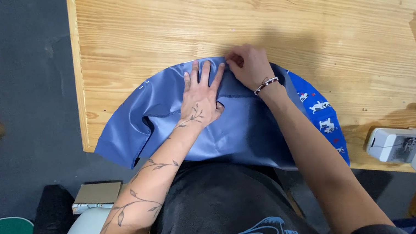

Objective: The person aligns the edges of a blue fabric piece on a wooden table and secures them by inserting pins. They repeatedly smooth the material and place pins along the seam to hold the layers together.

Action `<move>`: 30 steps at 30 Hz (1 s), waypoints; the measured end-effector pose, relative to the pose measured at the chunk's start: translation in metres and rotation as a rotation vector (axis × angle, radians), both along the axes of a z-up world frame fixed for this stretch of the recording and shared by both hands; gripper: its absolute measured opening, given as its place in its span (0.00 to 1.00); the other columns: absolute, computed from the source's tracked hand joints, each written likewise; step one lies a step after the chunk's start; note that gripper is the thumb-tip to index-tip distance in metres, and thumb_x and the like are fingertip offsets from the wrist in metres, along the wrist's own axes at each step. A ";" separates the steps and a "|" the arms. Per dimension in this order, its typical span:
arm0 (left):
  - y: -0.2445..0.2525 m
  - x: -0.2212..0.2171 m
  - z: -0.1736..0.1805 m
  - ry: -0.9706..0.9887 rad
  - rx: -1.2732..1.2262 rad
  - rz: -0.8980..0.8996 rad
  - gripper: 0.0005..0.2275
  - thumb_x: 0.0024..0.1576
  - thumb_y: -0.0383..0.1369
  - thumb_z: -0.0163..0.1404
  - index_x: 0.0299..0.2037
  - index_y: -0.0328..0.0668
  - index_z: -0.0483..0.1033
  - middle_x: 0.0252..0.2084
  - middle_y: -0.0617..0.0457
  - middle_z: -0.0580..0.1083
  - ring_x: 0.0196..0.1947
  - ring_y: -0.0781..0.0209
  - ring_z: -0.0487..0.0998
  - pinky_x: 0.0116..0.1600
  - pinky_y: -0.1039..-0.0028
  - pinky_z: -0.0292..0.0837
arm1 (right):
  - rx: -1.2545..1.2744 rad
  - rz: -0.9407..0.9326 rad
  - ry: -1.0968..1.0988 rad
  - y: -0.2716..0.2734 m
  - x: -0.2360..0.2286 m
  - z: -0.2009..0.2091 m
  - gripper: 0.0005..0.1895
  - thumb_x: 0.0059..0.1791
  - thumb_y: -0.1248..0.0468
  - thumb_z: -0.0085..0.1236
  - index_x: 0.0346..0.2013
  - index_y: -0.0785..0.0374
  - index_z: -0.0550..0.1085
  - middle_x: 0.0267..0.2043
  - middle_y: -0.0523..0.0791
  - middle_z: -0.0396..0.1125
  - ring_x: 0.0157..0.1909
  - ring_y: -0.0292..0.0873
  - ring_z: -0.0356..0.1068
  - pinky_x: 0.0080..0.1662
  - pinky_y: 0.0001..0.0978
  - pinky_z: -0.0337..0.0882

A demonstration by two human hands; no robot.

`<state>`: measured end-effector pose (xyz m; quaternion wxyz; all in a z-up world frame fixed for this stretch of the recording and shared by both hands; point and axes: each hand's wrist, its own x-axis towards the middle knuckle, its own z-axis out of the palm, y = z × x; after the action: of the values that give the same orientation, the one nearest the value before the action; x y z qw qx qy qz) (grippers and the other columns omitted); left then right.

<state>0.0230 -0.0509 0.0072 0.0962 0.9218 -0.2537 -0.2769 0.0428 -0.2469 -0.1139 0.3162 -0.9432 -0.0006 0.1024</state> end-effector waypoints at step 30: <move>0.014 0.002 -0.002 0.065 -0.187 0.214 0.41 0.42 0.38 0.56 0.72 0.45 0.60 0.72 0.45 0.48 0.73 0.41 0.55 0.73 0.49 0.60 | -0.086 -0.052 0.136 0.018 0.008 0.016 0.05 0.48 0.58 0.65 0.32 0.41 0.76 0.33 0.36 0.68 0.43 0.50 0.74 0.48 0.44 0.74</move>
<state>0.0251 -0.0365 0.0052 0.2186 0.9212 -0.1755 -0.2699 0.0511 -0.2284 -0.0976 0.2775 -0.9464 0.0498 0.1577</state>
